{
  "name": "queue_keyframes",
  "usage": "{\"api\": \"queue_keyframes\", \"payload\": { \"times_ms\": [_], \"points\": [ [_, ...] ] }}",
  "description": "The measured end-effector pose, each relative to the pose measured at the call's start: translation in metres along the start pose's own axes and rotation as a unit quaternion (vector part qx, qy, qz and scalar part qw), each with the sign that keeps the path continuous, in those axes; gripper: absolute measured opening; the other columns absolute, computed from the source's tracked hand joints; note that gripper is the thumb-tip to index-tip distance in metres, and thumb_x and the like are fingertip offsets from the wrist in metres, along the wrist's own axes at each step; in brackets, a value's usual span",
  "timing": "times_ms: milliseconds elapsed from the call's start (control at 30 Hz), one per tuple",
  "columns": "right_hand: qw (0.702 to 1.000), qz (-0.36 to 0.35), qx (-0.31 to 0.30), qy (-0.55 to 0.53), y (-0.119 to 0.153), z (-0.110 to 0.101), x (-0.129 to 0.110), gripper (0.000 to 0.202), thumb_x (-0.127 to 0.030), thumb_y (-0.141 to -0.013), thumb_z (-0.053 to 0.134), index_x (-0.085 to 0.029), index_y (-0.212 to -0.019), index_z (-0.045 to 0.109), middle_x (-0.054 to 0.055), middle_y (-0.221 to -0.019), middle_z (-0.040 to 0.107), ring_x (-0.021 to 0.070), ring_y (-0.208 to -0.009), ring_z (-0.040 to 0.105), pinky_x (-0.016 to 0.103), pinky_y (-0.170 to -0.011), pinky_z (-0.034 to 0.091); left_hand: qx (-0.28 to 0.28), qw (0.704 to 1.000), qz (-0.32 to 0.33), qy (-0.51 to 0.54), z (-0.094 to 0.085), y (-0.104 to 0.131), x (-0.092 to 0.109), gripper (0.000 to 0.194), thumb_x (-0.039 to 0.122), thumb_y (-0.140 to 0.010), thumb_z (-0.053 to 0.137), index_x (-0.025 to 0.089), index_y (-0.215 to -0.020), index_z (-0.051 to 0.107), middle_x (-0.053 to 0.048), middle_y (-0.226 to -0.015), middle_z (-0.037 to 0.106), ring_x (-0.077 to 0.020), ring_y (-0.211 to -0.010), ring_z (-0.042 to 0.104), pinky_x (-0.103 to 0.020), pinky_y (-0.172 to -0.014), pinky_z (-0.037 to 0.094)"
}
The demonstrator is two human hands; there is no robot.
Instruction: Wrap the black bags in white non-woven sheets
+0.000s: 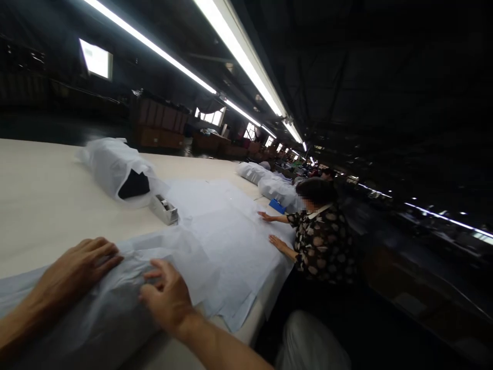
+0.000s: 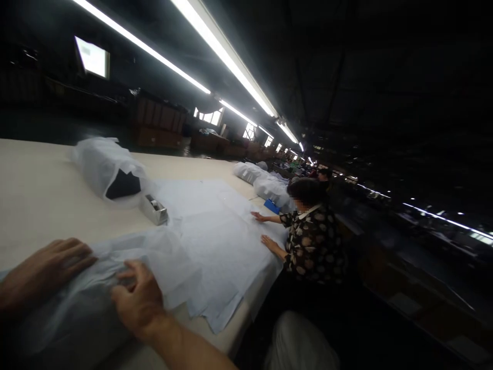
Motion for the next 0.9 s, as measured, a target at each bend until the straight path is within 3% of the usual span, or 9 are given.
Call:
{"api": "queue_keyframes", "payload": {
  "times_ms": [67, 167, 267, 333, 467, 533, 633, 767, 900],
  "points": [
    [0.984, -0.108, 0.029, 0.142, 0.025, -0.038, -0.009, 0.043, -0.022, -0.085, 0.063, -0.031, -0.127, 0.065, 0.004, -0.115, 0.072, 0.0247, -0.089, 0.07, 0.042, -0.085, 0.056, -0.045, 0.996, -0.025, -0.068, 0.0, 0.0, 0.01, 0.032, 0.053, -0.084, 0.052, 0.027, -0.075, 0.068, 0.001, -0.073, 0.07, -0.0215, -0.073, 0.062, -0.025, -0.069, 0.048],
    [0.94, -0.21, 0.114, 0.244, 0.049, -0.102, -0.011, 0.038, -0.023, -0.086, 0.062, -0.027, -0.123, 0.067, 0.01, -0.119, 0.07, 0.0318, -0.113, 0.063, 0.053, -0.103, 0.046, -0.115, 0.976, -0.135, -0.126, -0.002, 0.004, 0.024, 0.028, 0.046, -0.087, 0.049, 0.022, -0.08, 0.064, -0.002, -0.08, 0.068, -0.0218, -0.078, 0.063, -0.028, -0.072, 0.048],
    [0.921, -0.217, 0.229, 0.227, 0.04, -0.162, 0.004, 0.047, -0.031, -0.086, 0.064, -0.019, -0.13, 0.059, 0.017, -0.133, 0.061, 0.0332, -0.13, 0.051, 0.058, -0.112, 0.035, -0.134, 0.957, -0.181, -0.181, 0.001, 0.003, 0.038, 0.026, 0.039, -0.088, 0.044, 0.019, -0.082, 0.06, -0.008, -0.084, 0.067, -0.0236, -0.081, 0.062, -0.032, -0.074, 0.047],
    [0.941, -0.172, 0.222, 0.189, 0.019, -0.178, 0.021, 0.067, -0.041, -0.081, 0.071, -0.015, -0.139, 0.049, 0.019, -0.143, 0.052, 0.033, -0.138, 0.042, 0.056, -0.117, 0.029, -0.129, 0.949, -0.197, -0.211, 0.005, 0.003, 0.04, 0.025, 0.036, -0.089, 0.043, 0.019, -0.082, 0.059, -0.009, -0.085, 0.065, -0.024, -0.082, 0.06, -0.033, -0.074, 0.045],
    [0.997, 0.006, 0.067, 0.043, -0.026, -0.162, 0.06, 0.124, -0.05, -0.051, 0.092, -0.019, -0.154, 0.029, 0.018, -0.162, 0.026, 0.0336, -0.151, 0.019, 0.048, -0.124, 0.015, -0.111, 0.945, -0.203, -0.233, 0.011, 0.008, 0.041, 0.025, 0.037, -0.09, 0.041, 0.019, -0.082, 0.057, -0.01, -0.086, 0.063, -0.0264, -0.085, 0.058, -0.037, -0.078, 0.046],
    [0.994, 0.096, -0.003, -0.051, -0.039, -0.148, 0.075, 0.138, -0.058, -0.044, 0.093, -0.019, -0.156, 0.023, 0.021, -0.163, 0.021, 0.0385, -0.149, 0.025, 0.051, -0.121, 0.024, -0.104, 0.947, -0.2, -0.231, 0.011, 0.011, 0.041, 0.027, 0.04, -0.091, 0.042, 0.02, -0.082, 0.057, -0.01, -0.086, 0.063, -0.0272, -0.086, 0.058, -0.038, -0.08, 0.046],
    [0.975, 0.136, -0.096, -0.145, -0.057, -0.136, 0.074, 0.132, -0.08, -0.05, 0.081, -0.018, -0.154, 0.028, 0.024, -0.153, 0.04, 0.0408, -0.132, 0.051, 0.054, -0.107, 0.044, -0.103, 0.95, -0.193, -0.223, 0.012, 0.013, 0.041, 0.027, 0.042, -0.092, 0.044, 0.02, -0.083, 0.059, -0.009, -0.087, 0.063, -0.0272, -0.087, 0.058, -0.04, -0.084, 0.046],
    [0.908, 0.146, -0.235, -0.314, -0.074, -0.124, 0.045, 0.115, -0.092, -0.052, 0.069, -0.02, -0.14, 0.048, 0.018, -0.141, 0.056, 0.036, -0.125, 0.058, 0.049, -0.105, 0.046, -0.104, 0.951, -0.198, -0.214, 0.012, 0.014, 0.039, 0.028, 0.042, -0.094, 0.045, 0.02, -0.085, 0.06, -0.009, -0.089, 0.064, -0.0269, -0.088, 0.058, -0.041, -0.085, 0.046],
    [0.933, 0.196, -0.234, -0.189, -0.085, -0.11, 0.04, 0.103, -0.095, -0.058, 0.061, -0.011, -0.119, 0.062, 0.021, -0.118, 0.068, 0.0347, -0.104, 0.068, 0.045, -0.089, 0.055, -0.108, 0.95, -0.209, -0.205, 0.014, 0.015, 0.037, 0.028, 0.041, -0.095, 0.047, 0.019, -0.085, 0.06, -0.009, -0.09, 0.064, -0.0266, -0.089, 0.056, -0.041, -0.086, 0.045]
  ]
}}
Point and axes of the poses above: each hand's wrist, its own y-axis away from the middle knuckle, its own z-axis out of the palm, x = y × z, the point moved 9 cm from there along -y, towards the middle knuckle
